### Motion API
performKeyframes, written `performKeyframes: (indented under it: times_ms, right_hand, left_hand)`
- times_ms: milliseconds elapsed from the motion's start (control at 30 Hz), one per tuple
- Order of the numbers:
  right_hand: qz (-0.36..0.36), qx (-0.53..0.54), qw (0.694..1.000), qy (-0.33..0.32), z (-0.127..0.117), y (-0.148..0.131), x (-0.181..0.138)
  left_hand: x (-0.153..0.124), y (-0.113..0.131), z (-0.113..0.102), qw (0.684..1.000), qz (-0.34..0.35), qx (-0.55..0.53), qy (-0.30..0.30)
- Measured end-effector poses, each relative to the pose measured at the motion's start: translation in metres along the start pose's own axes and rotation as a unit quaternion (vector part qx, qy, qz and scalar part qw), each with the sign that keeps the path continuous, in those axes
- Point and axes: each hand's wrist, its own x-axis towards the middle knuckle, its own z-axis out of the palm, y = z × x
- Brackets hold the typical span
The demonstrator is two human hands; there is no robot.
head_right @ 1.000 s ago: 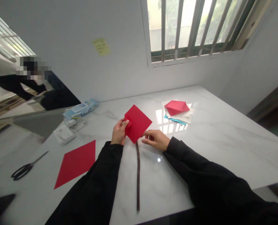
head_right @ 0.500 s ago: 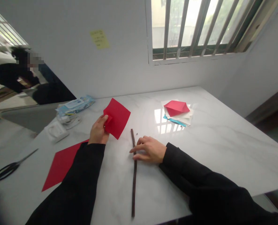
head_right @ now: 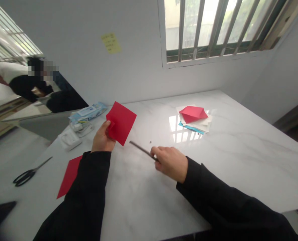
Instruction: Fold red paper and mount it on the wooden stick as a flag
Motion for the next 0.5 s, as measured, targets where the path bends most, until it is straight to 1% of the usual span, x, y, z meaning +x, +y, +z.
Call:
performKeyframes:
  times_ms: [33, 67, 100, 133, 167, 200, 233, 267, 300, 333, 400, 467, 500]
  right_hand:
    - [0.030, -0.003, 0.999, 0.031, -0.007, 0.012, 0.003]
    - [0.057, -0.009, 0.997, 0.056, -0.013, 0.026, 0.007]
    - [0.080, -0.020, 0.994, 0.075, -0.017, 0.041, 0.010]
    - [0.092, -0.035, 0.992, 0.080, -0.019, 0.056, 0.013]
    - [0.099, -0.047, 0.991, 0.077, -0.020, 0.069, 0.016]
    - [0.103, -0.049, 0.991, 0.064, -0.019, 0.080, 0.018]
    - [0.105, -0.045, 0.992, 0.059, -0.018, 0.088, 0.019]
    - [0.101, -0.046, 0.992, 0.067, -0.016, 0.092, 0.019]
    - [0.092, -0.048, 0.991, 0.084, -0.015, 0.093, 0.019]
    - [0.077, -0.046, 0.990, 0.107, -0.014, 0.091, 0.018]
    - [0.029, -0.020, 0.987, 0.156, -0.013, 0.080, 0.017]
    - [-0.047, 0.027, 0.987, 0.153, -0.012, 0.066, 0.015]
    - [-0.087, 0.042, 0.986, 0.136, -0.010, 0.060, 0.014]
  left_hand:
    - [-0.002, 0.001, -0.002, 1.000, 0.000, 0.025, -0.012]
    - [-0.005, 0.001, -0.002, 0.997, -0.012, 0.066, -0.038]
    - [-0.011, -0.001, -0.002, 0.989, -0.037, 0.119, -0.082]
    - [-0.019, -0.004, -0.001, 0.970, -0.072, 0.182, -0.141]
    - [-0.029, -0.008, 0.001, 0.939, -0.107, 0.247, -0.212]
    - [-0.039, -0.013, 0.004, 0.898, -0.132, 0.307, -0.286]
    - [-0.049, -0.017, 0.008, 0.860, -0.125, 0.360, -0.339]
    - [-0.059, -0.021, 0.012, 0.828, -0.098, 0.409, -0.372]
    - [-0.068, -0.025, 0.016, 0.802, -0.064, 0.450, -0.387]
    - [-0.076, -0.028, 0.019, 0.788, -0.029, 0.478, -0.386]
    - [-0.085, -0.031, 0.026, 0.774, 0.026, 0.506, -0.381]
    - [-0.089, -0.034, 0.030, 0.765, 0.063, 0.512, -0.385]
    - [-0.090, -0.035, 0.031, 0.758, 0.078, 0.517, -0.390]
